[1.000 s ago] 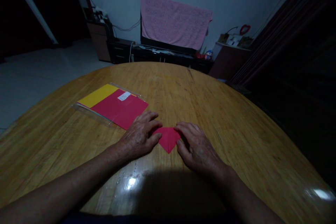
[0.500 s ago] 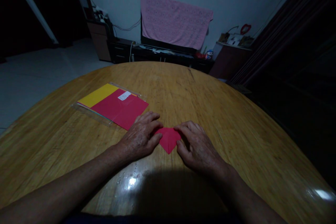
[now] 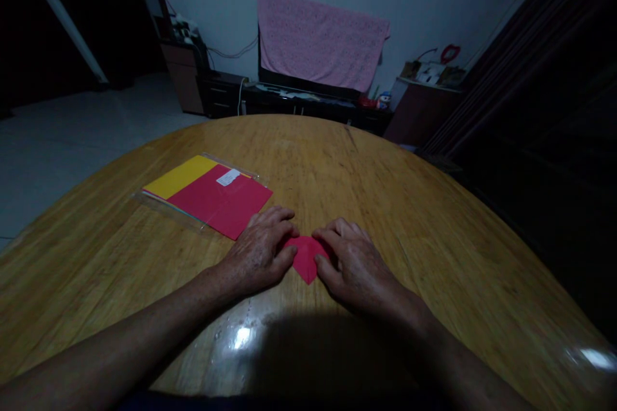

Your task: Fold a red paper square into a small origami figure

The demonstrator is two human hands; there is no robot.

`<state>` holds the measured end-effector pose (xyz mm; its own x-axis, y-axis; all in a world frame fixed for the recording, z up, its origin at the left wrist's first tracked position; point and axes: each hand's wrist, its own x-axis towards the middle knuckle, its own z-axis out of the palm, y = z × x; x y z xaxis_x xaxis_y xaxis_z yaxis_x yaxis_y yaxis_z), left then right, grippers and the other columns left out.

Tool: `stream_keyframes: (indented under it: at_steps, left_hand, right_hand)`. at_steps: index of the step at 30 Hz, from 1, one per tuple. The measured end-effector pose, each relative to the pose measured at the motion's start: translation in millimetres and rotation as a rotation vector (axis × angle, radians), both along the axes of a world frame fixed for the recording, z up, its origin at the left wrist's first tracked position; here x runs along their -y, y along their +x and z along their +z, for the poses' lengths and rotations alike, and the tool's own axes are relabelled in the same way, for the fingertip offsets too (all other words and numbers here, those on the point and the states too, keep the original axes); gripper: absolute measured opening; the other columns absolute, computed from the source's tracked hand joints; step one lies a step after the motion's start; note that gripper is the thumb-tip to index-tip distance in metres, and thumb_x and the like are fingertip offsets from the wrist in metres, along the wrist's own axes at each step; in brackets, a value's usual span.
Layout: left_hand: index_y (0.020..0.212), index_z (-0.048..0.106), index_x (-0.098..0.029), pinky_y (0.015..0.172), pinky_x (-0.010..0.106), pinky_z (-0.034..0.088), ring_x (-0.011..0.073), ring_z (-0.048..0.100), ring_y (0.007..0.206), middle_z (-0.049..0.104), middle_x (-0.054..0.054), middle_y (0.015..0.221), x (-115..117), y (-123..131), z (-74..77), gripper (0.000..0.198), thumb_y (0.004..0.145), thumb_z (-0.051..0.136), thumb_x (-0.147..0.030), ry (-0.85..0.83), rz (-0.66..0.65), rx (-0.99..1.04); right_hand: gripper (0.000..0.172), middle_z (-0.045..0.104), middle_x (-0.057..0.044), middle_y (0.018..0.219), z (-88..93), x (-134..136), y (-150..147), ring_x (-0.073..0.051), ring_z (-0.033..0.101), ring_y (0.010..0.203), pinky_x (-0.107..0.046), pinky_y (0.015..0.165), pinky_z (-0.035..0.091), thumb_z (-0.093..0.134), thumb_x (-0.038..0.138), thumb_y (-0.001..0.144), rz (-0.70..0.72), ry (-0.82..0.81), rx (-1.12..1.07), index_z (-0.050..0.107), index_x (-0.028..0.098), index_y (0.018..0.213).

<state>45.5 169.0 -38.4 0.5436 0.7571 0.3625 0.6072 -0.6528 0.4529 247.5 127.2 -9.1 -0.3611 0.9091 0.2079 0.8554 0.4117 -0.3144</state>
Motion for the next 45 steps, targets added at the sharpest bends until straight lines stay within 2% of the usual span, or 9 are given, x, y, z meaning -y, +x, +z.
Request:
stream_keyframes:
  at_steps: [6,11,21,24,27,32,36,39,45]
  left_hand:
    - [0.096,0.062,-0.017,0.103,0.05,0.04,0.0291,0.049,0.123,0.056,0.014,0.128,-1,0,-3.2,0.016,0.083,0.054,-0.023,0.013,0.0,0.013]
    - [0.111,0.059,-0.017,0.103,0.051,0.04,0.0284,0.049,0.124,0.056,0.013,0.129,-1,1,-5.2,0.029,0.083,0.054,-0.023,0.029,-0.007,0.037]
    - [0.126,0.049,-0.019,0.104,0.051,0.041,0.0278,0.047,0.127,0.051,0.013,0.134,-5,4,-11.6,0.043,0.085,0.058,-0.025,0.103,0.039,0.095]
    - [0.119,0.054,-0.017,0.099,0.047,0.045,0.0264,0.051,0.119,0.055,0.013,0.126,0,5,-6.7,0.033,0.087,0.056,-0.024,0.147,0.026,0.098]
    - [0.103,0.061,-0.018,0.084,0.042,0.051,0.0229,0.057,0.099,0.061,0.01,0.105,7,8,1.3,0.017,0.089,0.053,-0.024,0.154,0.001,0.083]
    - [0.097,0.066,-0.018,0.077,0.038,0.051,0.0206,0.057,0.089,0.063,0.008,0.096,9,10,2.2,0.02,0.092,0.046,-0.022,0.153,-0.1,0.063]
    - [0.098,0.069,-0.017,0.082,0.04,0.051,0.0223,0.057,0.095,0.065,0.01,0.104,5,8,-2.6,0.024,0.093,0.045,-0.021,0.185,-0.18,0.01]
    - [0.099,0.07,-0.017,0.086,0.042,0.05,0.0244,0.056,0.1,0.065,0.01,0.111,2,7,-1.6,0.025,0.092,0.046,-0.021,0.18,-0.136,-0.052]
    - [0.103,0.072,-0.019,0.093,0.045,0.048,0.0264,0.055,0.108,0.062,0.011,0.121,1,7,4.7,0.029,0.094,0.047,-0.029,0.142,-0.061,-0.113]
  right_hand:
    - [0.02,0.059,-0.008,0.09,-2.4,1,-5,-0.025,0.051,0.085,-0.043,0.077,0.044,0.06,0.022,0.077,-0.042,0.004,-0.015,0.063,0.02,0.097]
    - [0.011,0.06,-0.008,0.088,-5.7,2,-8,-0.024,0.053,0.083,-0.042,0.075,0.044,0.06,0.021,0.074,-0.083,0.015,-0.077,0.059,0.021,0.085]
    - [0.039,0.069,-0.008,0.098,-8.8,3,-7,-0.021,0.065,0.086,-0.035,0.074,0.051,0.051,0.013,0.08,-0.044,-0.035,-0.325,0.055,0.02,0.118]
    - [0.037,0.068,-0.007,0.102,-10.2,1,-7,-0.021,0.065,0.091,-0.036,0.079,0.051,0.05,0.009,0.079,-0.051,0.004,-0.371,0.058,0.022,0.113]
    - [0.028,0.068,-0.007,0.1,-12.3,-1,-8,-0.02,0.064,0.092,-0.037,0.08,0.051,0.048,0.009,0.08,-0.13,0.049,-0.464,0.059,0.023,0.102]
    - [0.015,0.067,-0.005,0.084,-14.4,-3,-8,-0.019,0.064,0.079,-0.035,0.072,0.051,0.05,0.014,0.082,-0.225,0.054,-0.495,0.062,0.022,0.084]
    - [0.027,0.062,-0.004,0.07,-7.2,-1,-7,-0.019,0.061,0.07,-0.034,0.067,0.049,0.044,0.02,0.09,-0.135,-0.01,-0.416,0.06,0.022,0.068]
    - [0.033,0.059,-0.004,0.066,-0.9,3,-8,-0.018,0.058,0.065,-0.033,0.065,0.046,0.04,0.018,0.091,-0.075,-0.043,-0.307,0.057,0.021,0.063]
    - [0.023,0.061,-0.003,0.071,4.7,12,-6,-0.016,0.057,0.066,-0.03,0.063,0.046,0.045,0.011,0.083,0.076,-0.09,-0.224,0.064,0.02,0.075]
